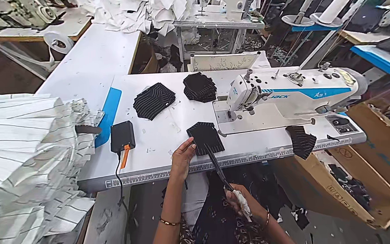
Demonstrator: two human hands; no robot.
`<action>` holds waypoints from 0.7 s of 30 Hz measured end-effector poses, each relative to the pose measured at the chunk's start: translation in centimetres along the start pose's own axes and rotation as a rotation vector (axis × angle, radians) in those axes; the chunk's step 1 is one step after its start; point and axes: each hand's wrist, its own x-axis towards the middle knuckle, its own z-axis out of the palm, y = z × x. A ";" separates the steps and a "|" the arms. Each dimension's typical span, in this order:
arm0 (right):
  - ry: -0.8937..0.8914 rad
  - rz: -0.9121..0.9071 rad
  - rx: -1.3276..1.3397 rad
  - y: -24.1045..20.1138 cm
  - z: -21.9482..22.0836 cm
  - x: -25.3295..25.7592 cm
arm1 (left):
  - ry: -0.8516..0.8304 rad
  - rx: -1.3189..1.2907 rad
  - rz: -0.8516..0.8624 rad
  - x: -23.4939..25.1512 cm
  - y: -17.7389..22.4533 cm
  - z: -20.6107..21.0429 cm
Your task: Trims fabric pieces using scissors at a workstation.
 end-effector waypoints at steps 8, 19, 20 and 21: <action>-0.113 0.024 -0.055 1.4 -0.2 -0.7 | 0.046 0.026 0.008 -0.6 -0.4 0.7; -0.064 -0.018 -0.103 0.4 1.0 1.5 | 0.097 0.120 0.136 -1.7 -1.4 1.1; -0.063 -0.020 -0.111 0.4 1.0 1.6 | 0.098 0.128 0.141 -1.8 -1.4 1.1; -0.060 -0.018 -0.113 0.4 1.0 1.6 | 0.096 0.136 0.144 -1.8 -1.4 1.1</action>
